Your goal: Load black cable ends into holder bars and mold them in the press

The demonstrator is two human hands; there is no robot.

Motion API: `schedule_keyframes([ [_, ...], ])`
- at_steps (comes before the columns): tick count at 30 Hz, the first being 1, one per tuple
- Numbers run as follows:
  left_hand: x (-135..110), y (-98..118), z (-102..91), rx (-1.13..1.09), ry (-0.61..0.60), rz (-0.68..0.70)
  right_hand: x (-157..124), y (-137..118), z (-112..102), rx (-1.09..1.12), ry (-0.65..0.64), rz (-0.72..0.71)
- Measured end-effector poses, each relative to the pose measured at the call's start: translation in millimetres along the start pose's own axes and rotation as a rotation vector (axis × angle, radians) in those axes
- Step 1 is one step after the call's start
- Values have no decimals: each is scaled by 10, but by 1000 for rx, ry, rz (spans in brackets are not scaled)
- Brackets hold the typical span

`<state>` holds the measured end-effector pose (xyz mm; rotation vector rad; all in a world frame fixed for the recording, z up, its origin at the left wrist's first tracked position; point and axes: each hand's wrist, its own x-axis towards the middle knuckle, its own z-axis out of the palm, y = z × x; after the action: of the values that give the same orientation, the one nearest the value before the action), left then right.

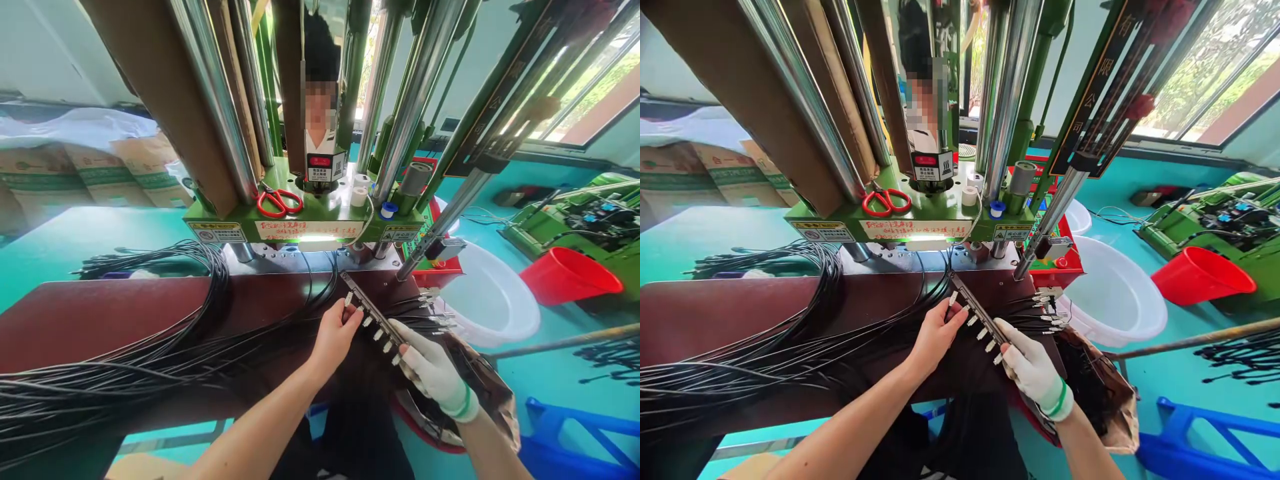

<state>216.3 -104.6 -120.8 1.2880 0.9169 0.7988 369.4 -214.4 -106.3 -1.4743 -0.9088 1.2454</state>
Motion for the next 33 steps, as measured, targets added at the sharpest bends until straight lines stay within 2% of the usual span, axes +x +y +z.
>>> schedule_keyframes([
  [3, -1, 35, -30, -2, -24, -2, -8, 12, 7, -4, -6, -12],
  [6, 10, 93, -70, -37, -36, 9, -22, -32, -11, -26, 18, 80],
  [11, 25, 145, -171, -76, 38, 18, -14, -74, -64, -58, 22, 102],
  [17, 52, 145, -190, 141, -121, 52, 0, -43, -100, -69, -9, 66],
  [25, 68, 223, -222, 75, -253, -102, 6, -15, -131, -89, -25, 94],
  [29, 61, 235, -246, 81, -277, -135, -4, -22, -98, -97, -50, 84],
  [33, 57, 206, -260, 107, -244, -159, -53, -18, -57, -262, -66, -31],
])
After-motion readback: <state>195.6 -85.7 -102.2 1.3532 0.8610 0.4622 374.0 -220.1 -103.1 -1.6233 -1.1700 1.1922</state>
